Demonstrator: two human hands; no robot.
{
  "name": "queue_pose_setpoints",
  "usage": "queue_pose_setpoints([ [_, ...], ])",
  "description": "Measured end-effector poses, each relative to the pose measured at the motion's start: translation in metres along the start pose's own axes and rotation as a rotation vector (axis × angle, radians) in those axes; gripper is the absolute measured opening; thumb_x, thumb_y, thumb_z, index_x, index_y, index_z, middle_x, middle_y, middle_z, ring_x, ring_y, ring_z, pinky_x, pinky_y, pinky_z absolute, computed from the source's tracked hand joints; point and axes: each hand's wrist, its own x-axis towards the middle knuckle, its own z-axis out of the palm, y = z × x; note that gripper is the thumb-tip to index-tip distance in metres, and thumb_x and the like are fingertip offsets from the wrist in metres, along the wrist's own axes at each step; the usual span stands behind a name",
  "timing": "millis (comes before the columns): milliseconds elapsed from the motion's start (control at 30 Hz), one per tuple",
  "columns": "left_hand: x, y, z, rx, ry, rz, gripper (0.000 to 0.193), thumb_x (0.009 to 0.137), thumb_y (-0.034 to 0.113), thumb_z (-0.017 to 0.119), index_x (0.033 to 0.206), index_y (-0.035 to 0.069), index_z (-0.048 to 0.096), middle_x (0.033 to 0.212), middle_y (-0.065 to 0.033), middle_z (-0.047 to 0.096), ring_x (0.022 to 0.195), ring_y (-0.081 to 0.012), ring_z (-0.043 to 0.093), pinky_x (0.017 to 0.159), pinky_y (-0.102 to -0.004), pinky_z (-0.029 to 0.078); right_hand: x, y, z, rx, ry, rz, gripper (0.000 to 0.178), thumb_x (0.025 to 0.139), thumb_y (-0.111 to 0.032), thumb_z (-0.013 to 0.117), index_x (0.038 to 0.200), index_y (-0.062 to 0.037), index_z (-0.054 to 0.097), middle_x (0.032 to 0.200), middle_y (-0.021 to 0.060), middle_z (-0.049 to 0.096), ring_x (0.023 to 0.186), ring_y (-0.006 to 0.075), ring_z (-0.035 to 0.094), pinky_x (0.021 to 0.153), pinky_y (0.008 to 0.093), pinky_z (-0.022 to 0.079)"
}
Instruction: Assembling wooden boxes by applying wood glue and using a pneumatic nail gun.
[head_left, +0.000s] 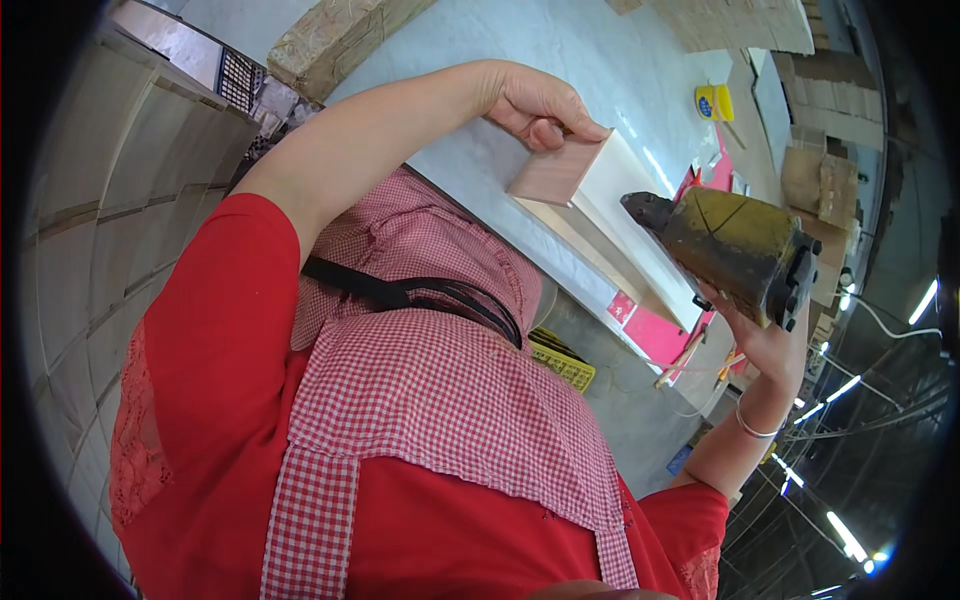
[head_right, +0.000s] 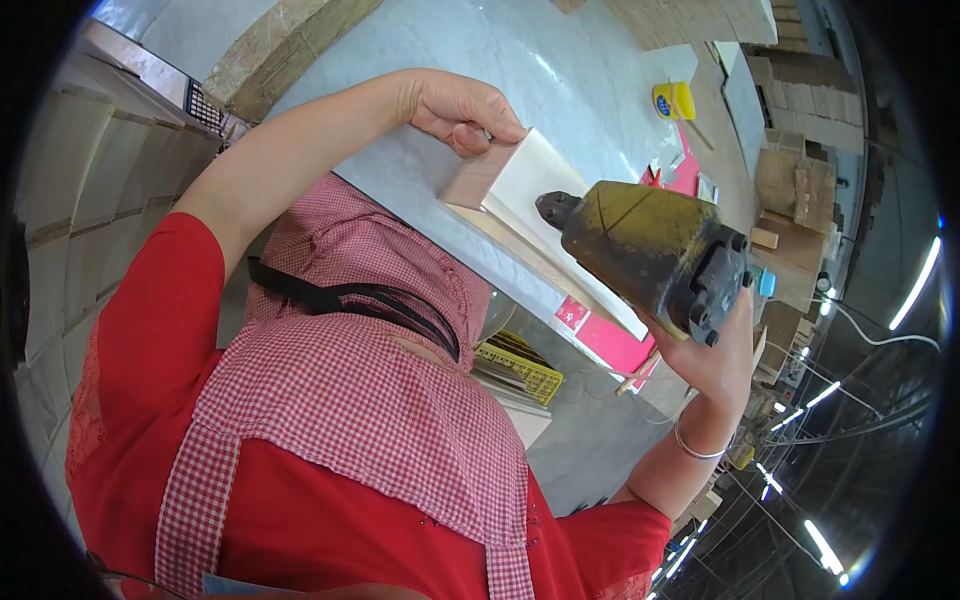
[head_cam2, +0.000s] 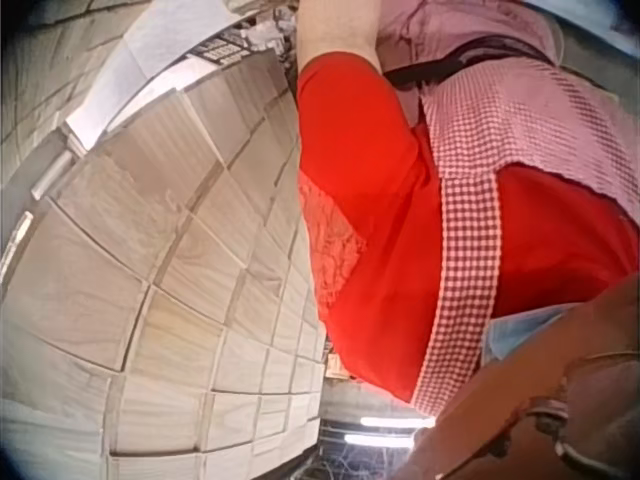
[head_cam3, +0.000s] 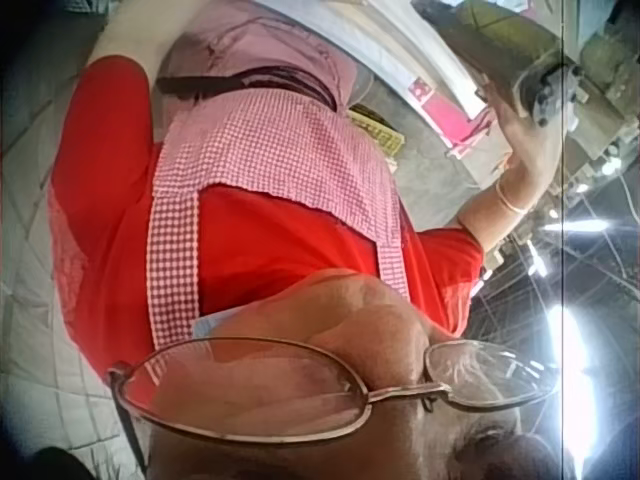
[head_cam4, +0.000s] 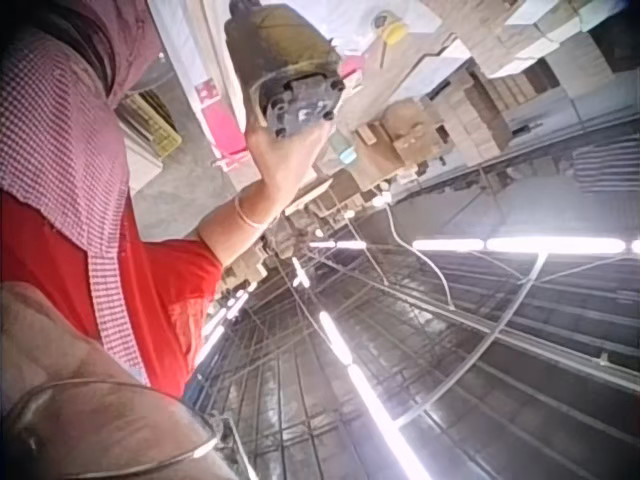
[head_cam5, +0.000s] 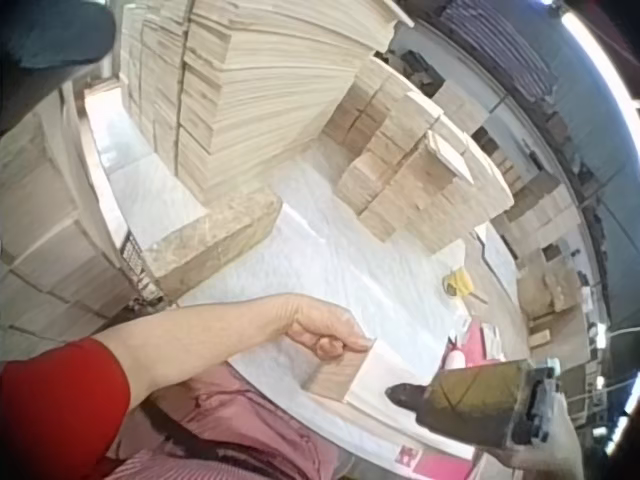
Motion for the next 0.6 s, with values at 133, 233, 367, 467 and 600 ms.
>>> queue_pose_setpoints([
  [133, -0.002, -0.002, 0.001, 0.007, 0.064, -0.004, 0.027, 0.093, 0.032, 0.07, 0.079, 0.011, 0.062, 0.065, 0.0096, 0.042, 0.048, -0.0009, 0.031, 0.046, -0.0177, 0.027, 0.011, -0.003, 0.004, -0.014, 0.039, 0.049, 0.038, 0.076, -0.005, 0.083, 0.108, 0.0036, 0.065, 0.103, 0.0109, 0.072, 0.088, 0.0191, 0.068, 0.078, 0.0331, 0.055],
  [233, -0.002, -0.002, 0.003, 0.006, 0.085, 0.008, 0.026, 0.092, 0.031, 0.071, 0.078, 0.011, 0.063, 0.065, 0.0098, 0.042, 0.048, -0.0008, 0.031, 0.046, -0.0181, 0.027, 0.021, -0.008, 0.008, 0.016, 0.021, 0.05, 0.038, 0.076, -0.006, 0.084, 0.109, 0.003, 0.066, 0.102, 0.0109, 0.072, 0.088, 0.0193, 0.068, 0.078, 0.0331, 0.055],
  [367, -0.005, -0.003, 0.007, 0.007, 0.084, 0.032, 0.027, 0.092, 0.03, 0.071, 0.074, 0.012, 0.063, 0.063, 0.0111, 0.04, 0.047, 0.0006, 0.026, 0.046, -0.0181, 0.024, 0.027, -0.005, 0.007, -0.039, -0.052, 0.061, 0.038, 0.077, -0.008, 0.084, 0.109, 0.0021, 0.066, 0.102, 0.0109, 0.073, 0.088, 0.0195, 0.068, 0.079, 0.0329, 0.055],
  [467, -0.003, -0.007, -0.005, 0.05, 0.059, 0.014, 0.026, 0.089, 0.034, 0.073, 0.085, 0.009, 0.066, 0.072, 0.006, 0.049, 0.052, -0.0037, 0.038, 0.052, -0.0207, 0.035, 0.03, 0.002, 0.008, -0.051, -0.095, 0.054, 0.037, 0.077, -0.009, 0.084, 0.109, 0.0017, 0.067, 0.102, 0.011, 0.073, 0.088, 0.0197, 0.069, 0.079, 0.0329, 0.055],
  [600, -0.012, -0.021, 0.019, 0.425, 0.382, 0.315, 0.049, 0.079, 0.041, 0.08, 0.112, 0.009, 0.064, 0.097, -0.0029, 0.057, 0.077, -0.0148, 0.054, 0.073, -0.0292, 0.047, 0.032, 0.007, 0.009, -0.021, -0.099, 0.022, 0.037, 0.077, -0.01, 0.084, 0.108, 0.0017, 0.067, 0.102, 0.0109, 0.073, 0.088, 0.02, 0.069, 0.079, 0.0331, 0.055],
])
